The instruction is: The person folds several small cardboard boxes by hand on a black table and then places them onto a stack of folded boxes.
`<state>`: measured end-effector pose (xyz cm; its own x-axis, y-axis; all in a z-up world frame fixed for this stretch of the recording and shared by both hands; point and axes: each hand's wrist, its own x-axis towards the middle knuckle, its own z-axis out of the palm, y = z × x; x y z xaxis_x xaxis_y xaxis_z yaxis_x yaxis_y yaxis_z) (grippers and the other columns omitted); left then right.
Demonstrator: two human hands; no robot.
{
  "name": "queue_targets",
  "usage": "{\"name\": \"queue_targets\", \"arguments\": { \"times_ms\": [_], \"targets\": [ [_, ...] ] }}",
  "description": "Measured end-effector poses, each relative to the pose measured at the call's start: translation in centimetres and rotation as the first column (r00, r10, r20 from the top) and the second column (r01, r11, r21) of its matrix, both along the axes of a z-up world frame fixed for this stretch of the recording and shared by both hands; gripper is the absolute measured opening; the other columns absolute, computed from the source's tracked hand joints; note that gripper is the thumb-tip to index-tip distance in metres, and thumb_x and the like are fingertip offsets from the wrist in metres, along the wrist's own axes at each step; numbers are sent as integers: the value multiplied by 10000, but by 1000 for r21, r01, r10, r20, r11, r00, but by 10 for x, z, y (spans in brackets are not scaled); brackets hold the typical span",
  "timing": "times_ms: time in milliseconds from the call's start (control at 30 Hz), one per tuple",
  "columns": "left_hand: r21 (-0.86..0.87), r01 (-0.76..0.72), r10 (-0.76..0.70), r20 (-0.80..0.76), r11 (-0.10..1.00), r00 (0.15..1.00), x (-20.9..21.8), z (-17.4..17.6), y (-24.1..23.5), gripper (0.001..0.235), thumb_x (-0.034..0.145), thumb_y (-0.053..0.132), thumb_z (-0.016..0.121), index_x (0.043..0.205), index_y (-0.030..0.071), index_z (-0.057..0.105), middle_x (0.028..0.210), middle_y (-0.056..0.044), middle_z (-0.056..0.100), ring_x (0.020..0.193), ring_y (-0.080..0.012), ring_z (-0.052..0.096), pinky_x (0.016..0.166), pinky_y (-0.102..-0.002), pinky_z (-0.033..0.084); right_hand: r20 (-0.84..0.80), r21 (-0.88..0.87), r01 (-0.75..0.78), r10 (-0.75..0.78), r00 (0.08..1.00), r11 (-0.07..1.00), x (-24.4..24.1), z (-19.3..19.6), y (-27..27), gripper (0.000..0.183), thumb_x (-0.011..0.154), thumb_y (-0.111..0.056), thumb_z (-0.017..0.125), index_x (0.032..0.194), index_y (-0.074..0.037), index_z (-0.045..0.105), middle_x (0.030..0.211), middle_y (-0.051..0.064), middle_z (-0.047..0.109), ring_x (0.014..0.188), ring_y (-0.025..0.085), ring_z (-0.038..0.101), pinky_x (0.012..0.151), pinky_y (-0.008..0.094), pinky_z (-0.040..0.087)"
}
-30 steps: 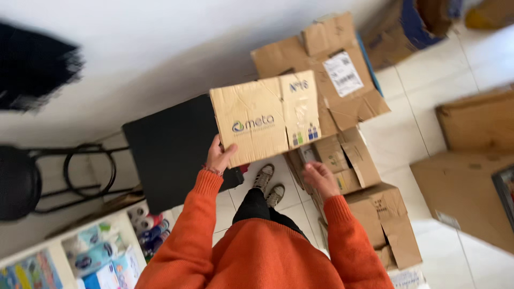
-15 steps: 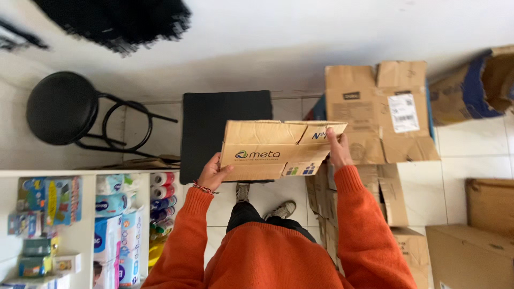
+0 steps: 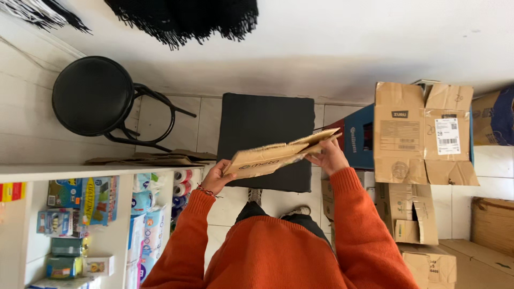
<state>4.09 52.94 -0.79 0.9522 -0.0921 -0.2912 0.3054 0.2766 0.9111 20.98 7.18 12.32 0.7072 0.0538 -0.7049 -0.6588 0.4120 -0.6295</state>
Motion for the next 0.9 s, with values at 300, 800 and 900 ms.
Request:
{"name": "queue_targets", "arguments": {
  "times_ms": [300, 800, 900],
  "targets": [
    [357, 367, -362, -83, 859, 929, 20, 34, 16, 1285, 852, 147, 1176, 1949, 175, 508, 1889, -347, 619, 1785, -591, 513, 1512, -760, 354, 54, -292, 153, -143, 988, 944, 6, -64, 39, 745, 1045, 84, 659, 1724, -214, 582, 1595, 249, 822, 1354, 560, 872, 1005, 852, 757],
    [81, 520, -484, -269, 850, 833, 46, 152, -91, 1447, 1099, 808, 881, 2111, 223, 28, 2084, -407, -186, 1890, -673, -190, 1414, -896, -195, 183, -363, 195, -136, 974, 911, 17, 4, 41, 663, 1066, 99, 754, 1669, -151, 641, 1466, 243, 875, 1290, 475, 917, 1057, 701, 797],
    [405, 717, -599, -393, 568, 697, 51, 157, -121, 1760, 836, 1169, 786, 2095, 312, -96, 2144, -249, -84, 1975, -479, -89, 1497, -867, -60, 133, -406, 165, -120, 984, 899, 23, -2, 50, 525, 1106, 9, 800, 1576, -198, 693, 1447, 216, 900, 1244, 474, 936, 976, 744, 804]
  ]
}}
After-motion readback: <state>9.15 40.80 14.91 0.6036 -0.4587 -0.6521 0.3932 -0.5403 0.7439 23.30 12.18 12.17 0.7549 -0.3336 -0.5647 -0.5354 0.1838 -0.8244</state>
